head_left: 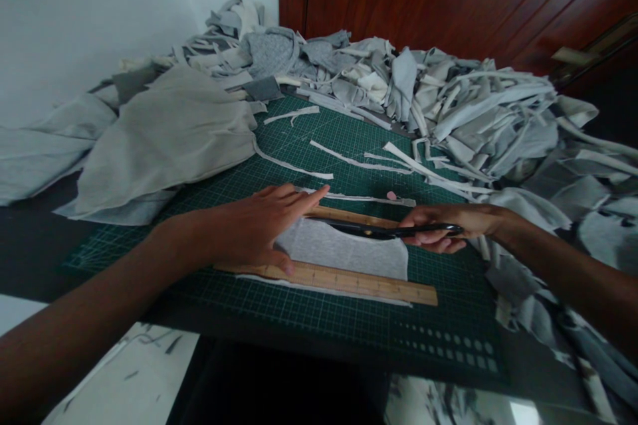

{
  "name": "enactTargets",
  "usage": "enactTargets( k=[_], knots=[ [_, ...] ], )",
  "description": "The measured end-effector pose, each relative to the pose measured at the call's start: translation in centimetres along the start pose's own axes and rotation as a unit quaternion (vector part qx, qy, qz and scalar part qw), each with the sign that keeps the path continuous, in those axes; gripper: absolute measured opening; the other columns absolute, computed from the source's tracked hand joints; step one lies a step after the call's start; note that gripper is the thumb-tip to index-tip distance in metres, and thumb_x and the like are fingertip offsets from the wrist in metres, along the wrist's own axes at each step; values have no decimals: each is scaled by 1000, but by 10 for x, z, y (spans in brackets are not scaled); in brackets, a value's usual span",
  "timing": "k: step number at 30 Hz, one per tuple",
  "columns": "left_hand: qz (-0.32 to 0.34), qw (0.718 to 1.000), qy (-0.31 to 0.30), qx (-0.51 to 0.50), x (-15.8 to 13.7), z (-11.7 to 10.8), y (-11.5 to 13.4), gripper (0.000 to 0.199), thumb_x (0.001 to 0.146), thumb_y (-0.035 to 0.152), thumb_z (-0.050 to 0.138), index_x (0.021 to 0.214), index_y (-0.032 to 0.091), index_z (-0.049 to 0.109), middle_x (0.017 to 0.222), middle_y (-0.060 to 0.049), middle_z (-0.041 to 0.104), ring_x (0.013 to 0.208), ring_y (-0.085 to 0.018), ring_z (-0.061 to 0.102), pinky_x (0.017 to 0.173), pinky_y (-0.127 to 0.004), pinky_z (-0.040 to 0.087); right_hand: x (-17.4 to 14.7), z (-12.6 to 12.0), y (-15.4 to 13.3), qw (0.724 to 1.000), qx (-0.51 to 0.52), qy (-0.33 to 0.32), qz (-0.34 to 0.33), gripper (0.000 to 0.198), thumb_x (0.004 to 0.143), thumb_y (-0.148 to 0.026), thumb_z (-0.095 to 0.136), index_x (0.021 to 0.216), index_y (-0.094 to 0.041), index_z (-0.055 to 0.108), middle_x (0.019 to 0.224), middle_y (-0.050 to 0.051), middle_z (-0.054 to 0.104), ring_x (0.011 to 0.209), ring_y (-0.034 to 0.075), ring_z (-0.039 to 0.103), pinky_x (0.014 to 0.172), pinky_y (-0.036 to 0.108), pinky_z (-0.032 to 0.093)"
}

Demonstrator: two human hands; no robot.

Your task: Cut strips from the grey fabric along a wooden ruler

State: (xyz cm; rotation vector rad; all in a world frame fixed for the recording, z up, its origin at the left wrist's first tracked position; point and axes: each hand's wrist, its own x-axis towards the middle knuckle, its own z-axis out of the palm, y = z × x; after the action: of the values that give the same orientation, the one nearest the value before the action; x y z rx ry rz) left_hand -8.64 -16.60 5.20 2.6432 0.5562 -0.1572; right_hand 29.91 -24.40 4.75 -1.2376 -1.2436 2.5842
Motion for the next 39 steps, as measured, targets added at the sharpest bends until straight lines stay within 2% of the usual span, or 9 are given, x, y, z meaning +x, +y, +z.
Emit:
enactTargets(
  k=[6, 14, 21, 29, 39],
  knots=[
    [3, 1000, 3, 0, 0, 0, -1, 119, 90, 51, 75, 172, 24, -7, 164, -13, 45, 145, -34, 43, 118, -41, 34, 1, 2, 0, 1000, 2, -5, -1, 37, 96, -46, 73, 95, -18, 51, 58, -12, 34, 44, 2, 20, 34, 10, 26],
    [-5, 1000, 1, -10, -1, 1, -2, 122, 88, 51, 77, 171, 24, -8, 168, -14, 39, 148, -34, 41, 119, -41, 35, -1, 9, -7, 1000, 5, 4, 4, 31, 98, -39, 72, 92, -18, 51, 57, -14, 29, 43, 2, 18, 35, 9, 26],
    [6, 1000, 6, 3, -1, 1, -2, 119, 89, 50, 76, 172, 22, -5, 166, -14, 42, 147, -34, 41, 120, -41, 33, 0, 5, -4, 1000, -9, -1, 17, 33, 98, -43, 71, 89, -19, 51, 56, -13, 32, 41, 3, 21, 32, 11, 26],
    [5, 1000, 8, -23, -4, 5, -7, 127, 88, 53, 77, 170, 23, -15, 167, -14, 41, 144, -33, 42, 117, -40, 34, 9, 3, -4, 1000, -8, -5, -2, 32, 96, -43, 72, 91, -19, 53, 56, -12, 32, 44, 5, 20, 33, 11, 25],
    [12, 999, 20, -34, -7, 6, -8, 123, 91, 54, 74, 170, 24, -14, 166, -14, 41, 144, -34, 43, 117, -42, 35, 24, 7, -11, 1000, -9, -11, -3, 33, 97, -46, 72, 92, -18, 54, 57, -12, 33, 46, 5, 19, 34, 12, 24]
  ],
)
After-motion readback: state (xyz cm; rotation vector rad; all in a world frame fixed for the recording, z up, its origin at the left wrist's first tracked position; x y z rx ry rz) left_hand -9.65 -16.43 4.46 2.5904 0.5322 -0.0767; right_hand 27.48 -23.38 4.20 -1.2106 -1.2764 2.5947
